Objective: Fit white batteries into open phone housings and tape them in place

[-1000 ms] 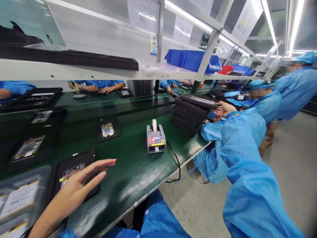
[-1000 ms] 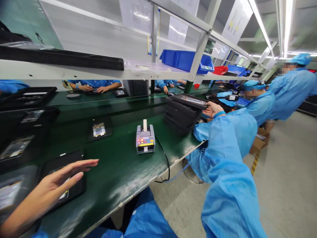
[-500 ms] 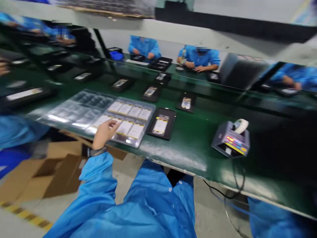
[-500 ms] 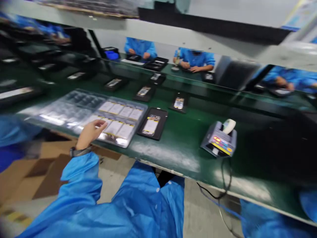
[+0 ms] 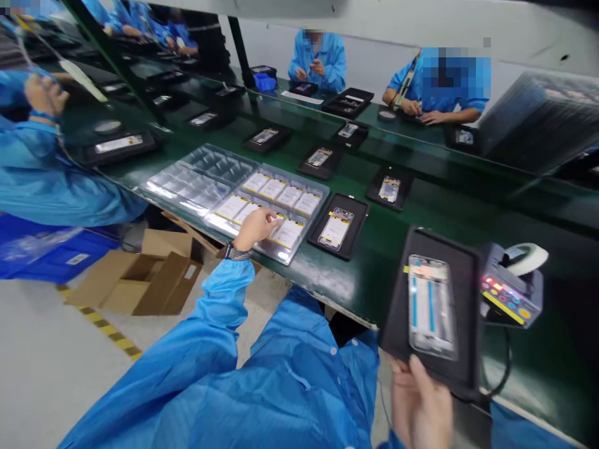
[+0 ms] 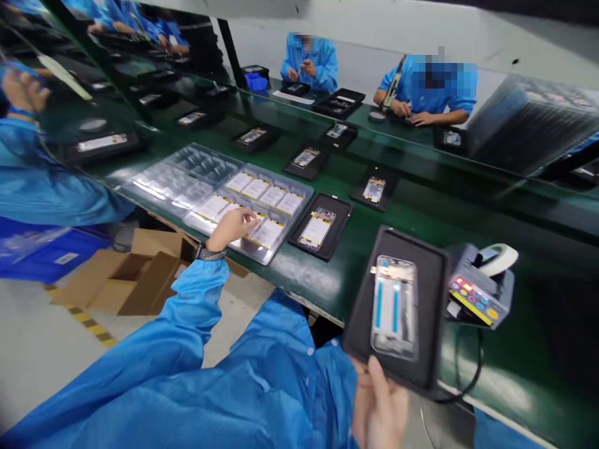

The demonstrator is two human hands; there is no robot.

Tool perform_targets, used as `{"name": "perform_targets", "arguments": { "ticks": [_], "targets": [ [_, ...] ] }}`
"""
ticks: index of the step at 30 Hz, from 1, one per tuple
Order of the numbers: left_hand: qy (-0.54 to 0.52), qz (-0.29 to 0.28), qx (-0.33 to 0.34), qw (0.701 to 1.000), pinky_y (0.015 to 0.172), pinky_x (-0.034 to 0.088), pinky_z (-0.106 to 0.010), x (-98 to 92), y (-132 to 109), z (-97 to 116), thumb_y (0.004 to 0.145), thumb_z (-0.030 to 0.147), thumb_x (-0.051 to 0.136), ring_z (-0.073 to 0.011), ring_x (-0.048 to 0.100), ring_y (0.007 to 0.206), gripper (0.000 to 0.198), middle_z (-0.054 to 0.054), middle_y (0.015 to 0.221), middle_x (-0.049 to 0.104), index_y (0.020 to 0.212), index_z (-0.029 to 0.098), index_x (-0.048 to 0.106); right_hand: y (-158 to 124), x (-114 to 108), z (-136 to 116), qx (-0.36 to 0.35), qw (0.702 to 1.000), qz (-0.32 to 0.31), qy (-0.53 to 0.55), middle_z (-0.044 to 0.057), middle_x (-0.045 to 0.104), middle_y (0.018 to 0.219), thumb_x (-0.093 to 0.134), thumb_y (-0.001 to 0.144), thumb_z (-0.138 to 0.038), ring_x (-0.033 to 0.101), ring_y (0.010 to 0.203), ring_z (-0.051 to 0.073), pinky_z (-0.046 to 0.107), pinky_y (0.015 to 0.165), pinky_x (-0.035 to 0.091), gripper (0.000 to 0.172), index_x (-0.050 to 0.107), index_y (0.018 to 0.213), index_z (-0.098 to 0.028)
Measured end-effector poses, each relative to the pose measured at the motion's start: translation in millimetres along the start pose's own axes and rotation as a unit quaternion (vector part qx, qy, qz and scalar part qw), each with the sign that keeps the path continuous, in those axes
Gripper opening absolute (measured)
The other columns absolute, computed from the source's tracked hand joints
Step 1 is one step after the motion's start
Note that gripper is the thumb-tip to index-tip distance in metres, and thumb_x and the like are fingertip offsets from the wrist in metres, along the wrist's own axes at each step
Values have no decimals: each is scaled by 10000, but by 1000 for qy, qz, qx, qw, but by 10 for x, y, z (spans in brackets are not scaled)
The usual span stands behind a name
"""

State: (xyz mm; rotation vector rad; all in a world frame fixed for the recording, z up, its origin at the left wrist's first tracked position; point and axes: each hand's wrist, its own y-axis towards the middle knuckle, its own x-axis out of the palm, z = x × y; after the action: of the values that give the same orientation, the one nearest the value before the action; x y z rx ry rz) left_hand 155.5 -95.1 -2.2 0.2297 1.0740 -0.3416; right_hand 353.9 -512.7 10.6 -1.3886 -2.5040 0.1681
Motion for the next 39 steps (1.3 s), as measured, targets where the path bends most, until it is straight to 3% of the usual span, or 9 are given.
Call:
{"name": "perform_targets", "arguments": {
  "ticks": [6,9,12,15,20,22,27,32,39],
  "targets": [
    [-28,-79,109,990,795,472,-321,463,71,824,889,381,702,-230,669,832,203,-49,854,716,969,197,734,324,248,600,53,995,58,69,50,802,886,915,702,-513,800,874,306,500,834,678,404,710,920,-241],
    [-22,-89,121,988,804,480,-343,574,47,1031,887,347,712,-257,676,865,197,-67,885,706,996,182,722,427,110,640,150,988,19,11,118,797,847,872,680,-695,802,808,324,370,599,659,573,682,857,-185],
    [-20,-85,135,987,882,500,-371,558,-32,1012,877,354,726,-280,672,965,282,-99,1013,694,1083,164,694,402,-199,534,201,973,-49,-104,137,761,713,815,665,-798,757,617,291,265,385,500,656,683,757,-162],
    [-19,-63,191,979,1001,493,-406,530,-192,891,880,400,715,-306,632,1100,340,-124,1118,672,1128,174,665,404,-550,345,140,975,-58,-163,97,723,638,849,698,-715,683,518,216,230,377,433,569,693,728,-169],
    [-52,13,248,967,1057,474,-475,706,-478,927,949,471,587,-330,595,1150,296,-123,1133,668,1085,216,649,806,-977,-66,-1,977,205,-65,19,673,570,878,695,-585,572,404,134,187,347,347,468,697,850,-182],
    [-93,10,263,960,1036,490,-456,812,-558,1077,965,458,561,-310,616,1120,267,-113,1112,678,1042,219,649,1060,-1082,-220,-6,966,255,-36,20,668,553,897,624,-550,584,394,140,182,327,338,472,688,815,-172],
    [-159,-58,317,933,936,534,-387,1009,-661,1508,981,391,539,-253,661,984,209,-92,1020,704,981,211,647,1499,-1067,-475,16,970,243,-30,19,635,497,886,626,-469,571,354,132,186,308,364,384,710,746,-150],
    [-121,-75,360,922,1016,512,-448,1195,-808,1717,1002,420,549,-298,635,1111,268,-129,1144,689,1107,192,644,1628,-952,-536,24,969,243,-32,24,623,468,878,661,-385,569,347,131,184,309,403,319,654,609,-164],
    [-99,-124,393,906,1240,329,-590,1558,-1290,1840,908,548,715,-418,299,1554,903,-248,1650,341,1600,162,281,1661,-926,-529,29,964,262,-23,-4,587,445,863,685,-274,558,339,127,193,323,447,258,647,595,-169]
  ]
}}
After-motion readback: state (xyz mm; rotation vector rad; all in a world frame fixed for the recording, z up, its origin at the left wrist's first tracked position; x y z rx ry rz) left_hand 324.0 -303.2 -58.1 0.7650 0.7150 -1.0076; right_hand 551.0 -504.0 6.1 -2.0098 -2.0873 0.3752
